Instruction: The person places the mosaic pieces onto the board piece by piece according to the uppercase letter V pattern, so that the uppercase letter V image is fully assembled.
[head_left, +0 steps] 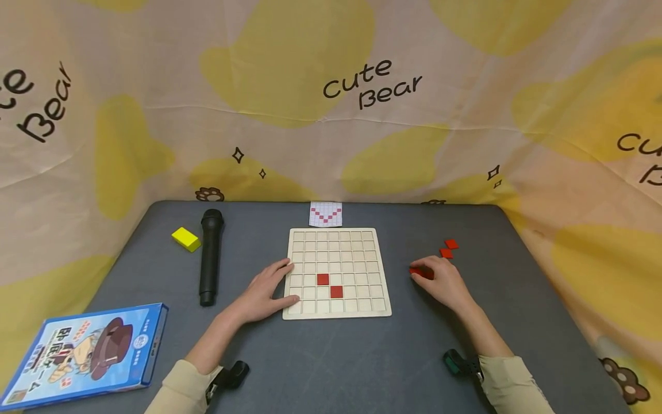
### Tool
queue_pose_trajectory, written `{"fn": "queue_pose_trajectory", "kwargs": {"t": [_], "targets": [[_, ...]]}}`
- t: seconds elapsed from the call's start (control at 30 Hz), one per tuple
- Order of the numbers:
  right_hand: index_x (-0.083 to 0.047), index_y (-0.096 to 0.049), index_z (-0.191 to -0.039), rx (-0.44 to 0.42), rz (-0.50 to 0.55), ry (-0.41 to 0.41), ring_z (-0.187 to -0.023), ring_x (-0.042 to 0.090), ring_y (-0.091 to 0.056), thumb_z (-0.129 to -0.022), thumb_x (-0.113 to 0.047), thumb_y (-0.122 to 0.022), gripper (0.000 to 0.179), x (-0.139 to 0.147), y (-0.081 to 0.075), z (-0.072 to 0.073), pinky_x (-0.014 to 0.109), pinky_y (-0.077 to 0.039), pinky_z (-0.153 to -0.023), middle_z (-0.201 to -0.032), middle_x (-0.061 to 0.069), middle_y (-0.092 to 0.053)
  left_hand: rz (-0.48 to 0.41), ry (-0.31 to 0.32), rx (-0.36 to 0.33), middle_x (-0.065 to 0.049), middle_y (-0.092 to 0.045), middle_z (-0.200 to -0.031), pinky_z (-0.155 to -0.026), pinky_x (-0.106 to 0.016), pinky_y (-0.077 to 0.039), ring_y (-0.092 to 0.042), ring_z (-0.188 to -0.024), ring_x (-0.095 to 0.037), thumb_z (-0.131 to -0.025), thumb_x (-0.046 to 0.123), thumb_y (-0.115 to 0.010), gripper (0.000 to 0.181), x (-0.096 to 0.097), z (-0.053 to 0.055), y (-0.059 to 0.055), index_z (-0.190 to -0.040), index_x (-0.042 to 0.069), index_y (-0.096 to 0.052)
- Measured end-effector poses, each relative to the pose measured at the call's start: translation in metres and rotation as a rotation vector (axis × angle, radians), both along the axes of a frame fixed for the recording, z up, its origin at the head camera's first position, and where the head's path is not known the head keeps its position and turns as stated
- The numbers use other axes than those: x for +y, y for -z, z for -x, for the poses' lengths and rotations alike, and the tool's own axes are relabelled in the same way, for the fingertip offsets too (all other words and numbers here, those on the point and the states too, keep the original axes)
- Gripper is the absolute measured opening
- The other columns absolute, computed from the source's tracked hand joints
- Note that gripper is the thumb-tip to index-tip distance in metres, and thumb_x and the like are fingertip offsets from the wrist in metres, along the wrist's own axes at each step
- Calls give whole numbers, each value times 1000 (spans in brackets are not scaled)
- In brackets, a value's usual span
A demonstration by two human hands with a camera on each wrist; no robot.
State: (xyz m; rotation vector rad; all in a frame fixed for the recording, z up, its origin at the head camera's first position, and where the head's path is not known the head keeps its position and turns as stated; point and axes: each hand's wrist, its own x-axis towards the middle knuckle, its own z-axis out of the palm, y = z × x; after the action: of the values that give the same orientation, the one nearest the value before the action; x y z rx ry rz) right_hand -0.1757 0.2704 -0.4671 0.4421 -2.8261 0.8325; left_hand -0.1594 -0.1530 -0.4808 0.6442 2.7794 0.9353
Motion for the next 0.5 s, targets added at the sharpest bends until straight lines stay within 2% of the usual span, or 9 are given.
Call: {"fn": "queue_pose_trajectory", "kwargs": {"t": [0.33, 0.5], "targets": [[-2, -71, -109, -37, -54, 5, -106, 38, -54, -81, -4, -73, 28, 15, -1, -2, 53, -42, -89, -111, 17, -66, -11, 11, 8, -16, -30, -155, -108, -62, -22, -28, -141, -38, -90, 38, -69, 77, 1, -2, -1, -150, 3, -36], [-4, -72, -103, -34, -53, 12, -105, 37, -56, -82, -11, -78, 23, 13, 0, 0, 53, -42, -90, -107, 15, -67, -12, 14, 22, -18, -30, -155, -107, -63, -23, -29, -140, -39, -90, 37, -69, 76, 0, -3, -1, -149, 1, -37]]}}
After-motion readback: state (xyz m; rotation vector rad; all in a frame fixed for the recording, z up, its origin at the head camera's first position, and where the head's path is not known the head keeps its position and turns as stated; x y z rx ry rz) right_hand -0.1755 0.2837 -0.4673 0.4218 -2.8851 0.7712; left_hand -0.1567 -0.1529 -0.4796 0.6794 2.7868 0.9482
